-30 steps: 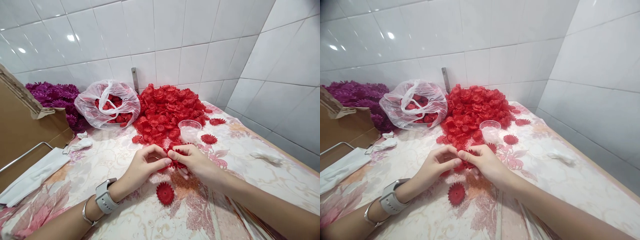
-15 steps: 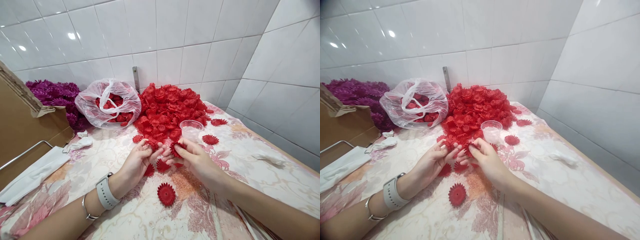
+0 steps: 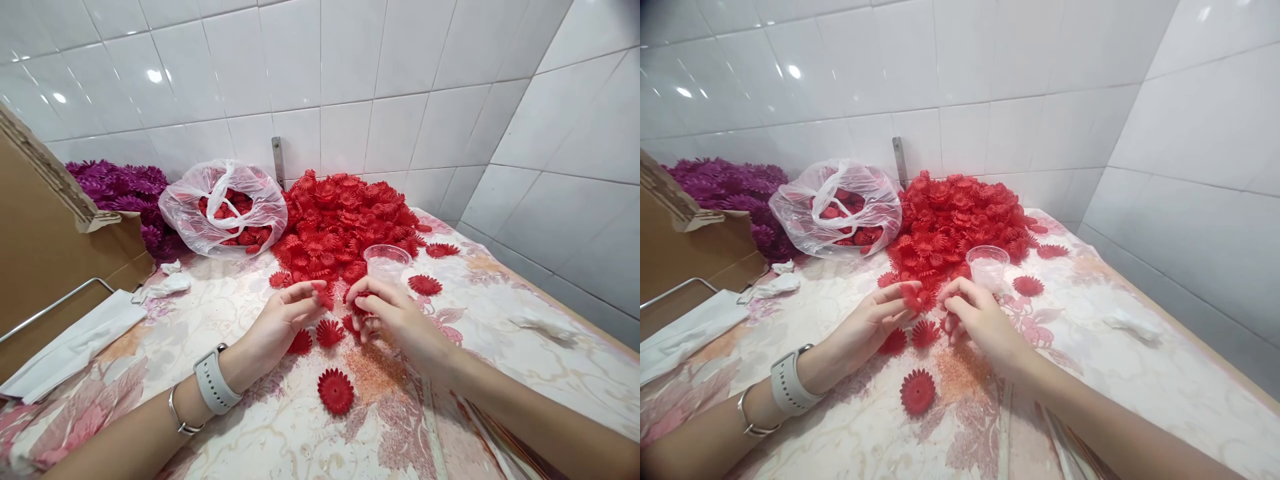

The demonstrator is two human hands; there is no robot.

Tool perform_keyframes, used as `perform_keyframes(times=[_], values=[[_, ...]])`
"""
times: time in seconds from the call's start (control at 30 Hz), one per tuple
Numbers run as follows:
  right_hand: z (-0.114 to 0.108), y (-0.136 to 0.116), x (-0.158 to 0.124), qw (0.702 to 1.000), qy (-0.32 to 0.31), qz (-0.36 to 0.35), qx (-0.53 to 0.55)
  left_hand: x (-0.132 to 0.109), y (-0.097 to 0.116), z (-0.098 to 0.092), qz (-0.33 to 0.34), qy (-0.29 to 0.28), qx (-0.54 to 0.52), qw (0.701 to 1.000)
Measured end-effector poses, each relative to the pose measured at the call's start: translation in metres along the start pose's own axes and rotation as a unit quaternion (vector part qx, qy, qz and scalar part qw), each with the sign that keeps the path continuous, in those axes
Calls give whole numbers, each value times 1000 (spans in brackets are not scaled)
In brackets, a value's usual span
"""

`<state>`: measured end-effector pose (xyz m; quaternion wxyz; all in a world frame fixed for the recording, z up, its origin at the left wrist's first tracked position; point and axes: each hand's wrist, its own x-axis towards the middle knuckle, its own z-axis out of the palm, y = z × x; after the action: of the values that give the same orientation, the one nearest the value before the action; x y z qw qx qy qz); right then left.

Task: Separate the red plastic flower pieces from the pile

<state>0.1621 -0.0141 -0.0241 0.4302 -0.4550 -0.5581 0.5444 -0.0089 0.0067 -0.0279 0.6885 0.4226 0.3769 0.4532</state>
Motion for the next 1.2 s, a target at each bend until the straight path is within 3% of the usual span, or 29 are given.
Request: perform_keyframes(times=[0.17, 0.33, 0.73, 0.93, 1.07, 1.2], values=[[2, -4, -4, 997, -51, 17, -57, -5, 1, 4, 56, 12, 163, 985], [3, -1, -5, 995, -20, -24, -93, -8, 3, 7, 117, -10, 239, 964], [2, 3, -4, 1000, -7, -7, 3, -12, -4, 9, 30, -106, 141, 984], [5, 6, -5, 997, -64, 18, 33, -14, -6, 9, 17, -117, 148, 982], [3, 6, -3, 994, -76, 24, 69, -7, -4, 5, 17, -62, 89, 994], [-2, 5, 0, 998, 32, -22, 46, 2, 0, -1, 26, 47, -18, 998]])
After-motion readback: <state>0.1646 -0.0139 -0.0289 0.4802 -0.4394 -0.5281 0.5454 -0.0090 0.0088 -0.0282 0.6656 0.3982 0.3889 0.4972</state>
